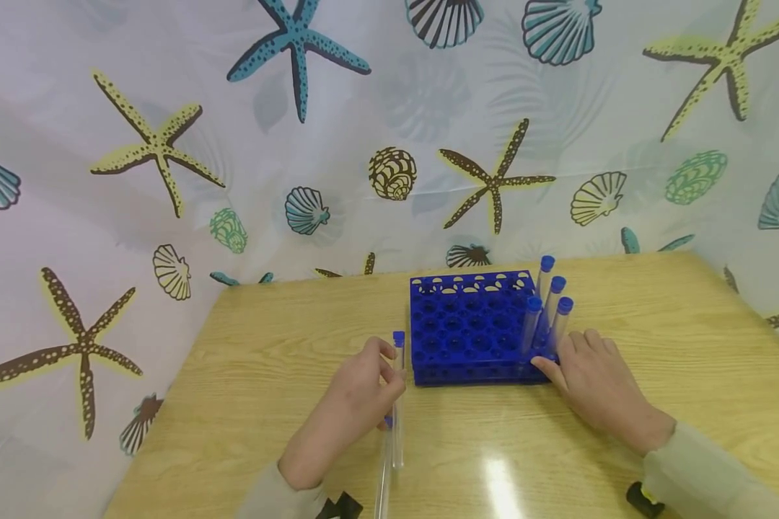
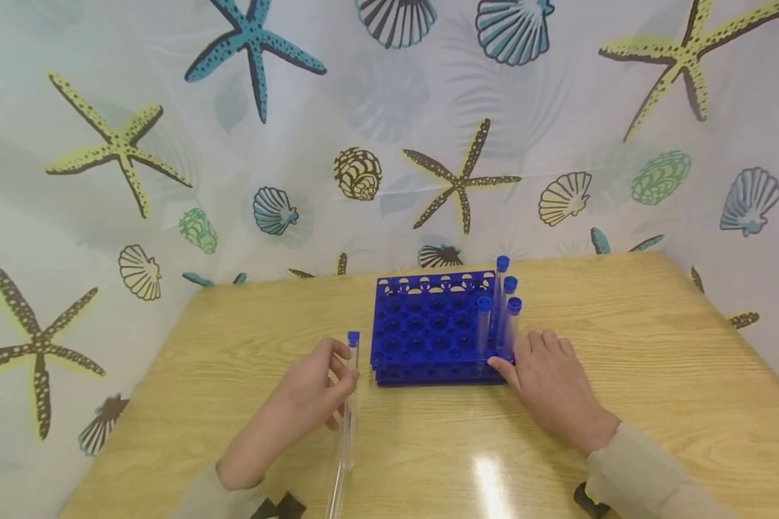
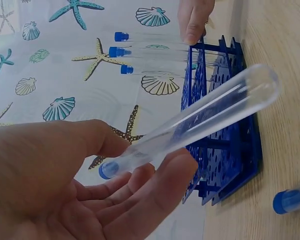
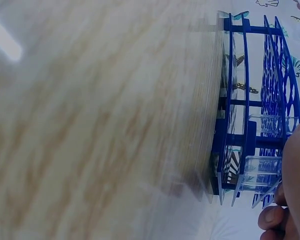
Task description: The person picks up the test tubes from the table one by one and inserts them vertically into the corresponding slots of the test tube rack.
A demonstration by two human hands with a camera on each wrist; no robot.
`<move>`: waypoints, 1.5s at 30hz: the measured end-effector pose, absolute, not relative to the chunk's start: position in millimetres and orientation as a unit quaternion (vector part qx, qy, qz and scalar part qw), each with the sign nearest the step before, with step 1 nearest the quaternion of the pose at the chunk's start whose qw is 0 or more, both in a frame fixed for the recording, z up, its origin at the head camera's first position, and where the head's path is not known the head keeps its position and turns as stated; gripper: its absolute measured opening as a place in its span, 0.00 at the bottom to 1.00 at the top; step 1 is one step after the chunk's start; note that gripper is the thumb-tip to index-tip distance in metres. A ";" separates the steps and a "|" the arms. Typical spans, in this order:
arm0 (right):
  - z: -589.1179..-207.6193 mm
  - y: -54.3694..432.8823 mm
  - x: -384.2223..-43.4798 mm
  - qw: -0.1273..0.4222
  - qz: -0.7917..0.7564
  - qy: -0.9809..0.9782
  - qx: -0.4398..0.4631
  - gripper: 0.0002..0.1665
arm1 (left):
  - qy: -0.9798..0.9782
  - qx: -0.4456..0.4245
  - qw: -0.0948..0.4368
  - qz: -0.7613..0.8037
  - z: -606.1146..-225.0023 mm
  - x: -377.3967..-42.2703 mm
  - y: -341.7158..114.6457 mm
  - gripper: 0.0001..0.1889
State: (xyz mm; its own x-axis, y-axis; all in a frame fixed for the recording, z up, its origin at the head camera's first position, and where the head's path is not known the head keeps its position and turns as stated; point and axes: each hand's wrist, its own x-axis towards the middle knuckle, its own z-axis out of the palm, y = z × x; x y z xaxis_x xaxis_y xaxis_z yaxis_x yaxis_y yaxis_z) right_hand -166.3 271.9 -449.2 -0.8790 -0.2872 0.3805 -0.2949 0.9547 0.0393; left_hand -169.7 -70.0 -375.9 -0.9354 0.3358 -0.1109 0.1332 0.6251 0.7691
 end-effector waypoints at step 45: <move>-450.0 274.0 -166.6 0.183 0.017 -0.973 0.143 0.29 | 0.862 0.285 -0.058 0.414 -337.4 -216.6 37.0 0.17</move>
